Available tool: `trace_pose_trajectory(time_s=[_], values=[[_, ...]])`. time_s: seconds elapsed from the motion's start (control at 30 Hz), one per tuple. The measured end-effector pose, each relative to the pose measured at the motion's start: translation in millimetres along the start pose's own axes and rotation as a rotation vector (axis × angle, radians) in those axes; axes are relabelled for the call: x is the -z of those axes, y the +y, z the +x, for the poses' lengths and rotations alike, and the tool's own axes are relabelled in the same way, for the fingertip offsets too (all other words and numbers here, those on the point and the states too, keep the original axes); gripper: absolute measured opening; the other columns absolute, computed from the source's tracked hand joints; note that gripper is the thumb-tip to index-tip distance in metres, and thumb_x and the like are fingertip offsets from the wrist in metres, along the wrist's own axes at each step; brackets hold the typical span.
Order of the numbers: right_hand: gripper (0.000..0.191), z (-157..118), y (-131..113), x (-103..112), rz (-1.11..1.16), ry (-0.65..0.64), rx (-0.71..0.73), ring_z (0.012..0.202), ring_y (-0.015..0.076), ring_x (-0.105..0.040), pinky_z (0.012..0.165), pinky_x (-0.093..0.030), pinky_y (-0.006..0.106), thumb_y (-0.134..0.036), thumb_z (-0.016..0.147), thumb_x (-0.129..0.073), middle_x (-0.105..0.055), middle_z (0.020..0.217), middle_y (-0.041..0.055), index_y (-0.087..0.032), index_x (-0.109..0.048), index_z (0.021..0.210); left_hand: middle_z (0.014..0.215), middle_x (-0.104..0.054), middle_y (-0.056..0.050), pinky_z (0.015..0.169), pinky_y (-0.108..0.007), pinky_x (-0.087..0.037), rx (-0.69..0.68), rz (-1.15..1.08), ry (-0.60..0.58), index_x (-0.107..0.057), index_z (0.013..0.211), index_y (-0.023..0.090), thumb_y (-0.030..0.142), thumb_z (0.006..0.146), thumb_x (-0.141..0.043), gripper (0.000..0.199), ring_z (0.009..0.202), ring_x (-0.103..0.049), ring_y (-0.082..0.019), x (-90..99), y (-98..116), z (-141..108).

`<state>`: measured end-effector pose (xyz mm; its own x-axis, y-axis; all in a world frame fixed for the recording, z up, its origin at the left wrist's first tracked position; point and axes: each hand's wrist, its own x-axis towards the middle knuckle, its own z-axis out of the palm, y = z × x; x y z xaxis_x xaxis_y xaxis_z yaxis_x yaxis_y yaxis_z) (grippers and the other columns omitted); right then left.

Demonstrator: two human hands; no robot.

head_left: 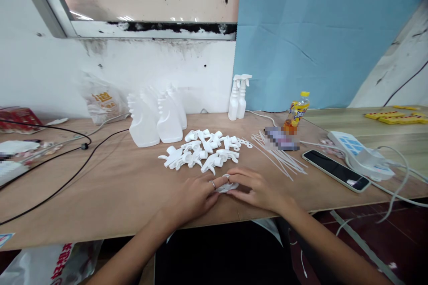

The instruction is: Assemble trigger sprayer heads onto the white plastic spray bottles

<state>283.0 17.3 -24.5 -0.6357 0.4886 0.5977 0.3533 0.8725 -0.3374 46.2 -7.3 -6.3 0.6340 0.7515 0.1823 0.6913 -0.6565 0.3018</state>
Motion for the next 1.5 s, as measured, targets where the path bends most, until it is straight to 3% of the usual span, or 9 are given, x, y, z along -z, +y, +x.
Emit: trace_pose_trajectory(time_s=[0.27,0.4,0.53,0.67,0.77,0.93,1.1,1.3,1.5], values=[[0.024,0.8,2.6,18.8,0.032,0.039,-0.156,0.104,0.0189,-0.065,0.097,-0.051,0.035,-0.028,0.095,-0.061,-0.070,0.111,0.0042,-0.026,-0.065,0.118,0.110,-0.064,-0.003,0.081,-0.029,-0.049,-0.005,-0.042,0.014,-0.054,0.129,0.031,0.025,0.097,-0.048,0.033,0.093,-0.064,-0.019,-3.8,-3.7,-0.9],[0.023,-10.0,32.8,48.1,-0.389,0.164,-0.423,0.102,0.0252,-0.064,0.095,-0.049,0.042,-0.027,0.096,-0.054,-0.068,0.111,0.0101,-0.019,-0.069,0.112,0.118,-0.064,-0.004,0.083,-0.030,-0.049,0.046,-0.084,0.054,-0.049,0.133,0.029,0.024,0.095,-0.050,0.039,0.094,-0.065,-0.020,-8.6,-2.6,-1.7],[0.022,-28.3,64.4,63.3,-0.863,-0.038,-0.690,0.108,0.0383,-0.057,0.090,-0.045,0.052,-0.027,0.091,-0.057,-0.066,0.110,0.0182,-0.014,-0.076,0.089,0.120,-0.065,-0.003,0.086,-0.031,-0.049,0.087,-0.116,0.064,-0.048,0.136,0.031,0.023,0.093,-0.051,0.044,0.096,-0.066,-0.020,-10.7,-2.0,-0.4],[0.025,-36.6,78.1,60.8,-0.879,-0.167,-0.824,0.098,0.0364,-0.064,0.082,-0.046,0.046,-0.019,0.088,-0.053,-0.070,0.098,0.0191,-0.013,-0.074,0.078,0.119,-0.064,0.000,0.089,-0.031,-0.049,0.066,-0.133,0.068,-0.050,0.135,0.034,0.021,0.091,-0.051,0.046,0.098,-0.065,-0.019,-8.7,-1.7,0.7],[0.023,-33.5,79.5,60.1,-0.784,-0.095,-0.896,0.081,0.0321,-0.068,0.072,-0.046,0.040,-0.014,0.085,-0.049,-0.071,0.082,0.0182,-0.013,-0.070,0.074,0.118,-0.065,-0.001,0.088,-0.031,-0.049,0.079,-0.135,0.066,-0.052,0.134,0.033,0.020,0.090,-0.052,0.046,0.096,-0.065,-0.019,-7.4,-0.8,0.0],[0.021,-14.7,56.3,60.2,-0.138,0.335,-0.747,0.066,0.0213,-0.067,0.062,-0.049,0.032,-0.027,0.088,-0.055,-0.070,0.074,0.0064,-0.015,-0.064,0.104,0.123,-0.064,-0.002,0.088,-0.030,-0.049,0.079,-0.197,0.060,-0.044,0.142,0.033,0.020,0.091,-0.052,0.053,0.101,-0.065,-0.020,-8.2,-0.1,-2.2],[0.023,12.2,2.2,35.6,0.527,0.288,-0.535,0.063,0.0154,-0.064,0.057,-0.052,0.028,-0.039,0.088,-0.066,-0.069,0.073,0.0029,-0.018,-0.063,0.099,0.127,-0.063,-0.006,0.090,-0.034,-0.050,0.066,-0.179,0.045,-0.040,0.147,0.029,0.022,0.092,-0.051,0.056,0.103,-0.064,-0.022,-10.4,-3.2,-2.4],[0.016,22.1,-14.4,1.1,0.538,0.222,-0.403,0.071,0.0138,-0.064,0.069,-0.054,0.027,-0.037,0.096,-0.058,-0.064,0.076,0.0001,-0.021,-0.059,0.096,0.126,-0.061,-0.005,0.086,-0.033,-0.051,0.037,-0.161,0.054,-0.030,0.153,0.037,0.021,0.093,-0.052,0.066,0.096,-0.064,-0.019,-11.4,-4.8,-2.3],[0.014,18.3,-9.9,-0.1,0.439,0.181,-0.366,0.076,0.0140,-0.063,0.071,-0.052,0.026,-0.035,0.099,-0.054,-0.063,0.084,0.0013,-0.022,-0.058,0.098,0.123,-0.060,-0.005,0.083,-0.032,-0.052,0.015,-0.146,0.058,-0.026,0.155,0.039,0.023,0.094,-0.052,0.068,0.088,-0.063,-0.017,-14.7,-6.8,-2.5]])
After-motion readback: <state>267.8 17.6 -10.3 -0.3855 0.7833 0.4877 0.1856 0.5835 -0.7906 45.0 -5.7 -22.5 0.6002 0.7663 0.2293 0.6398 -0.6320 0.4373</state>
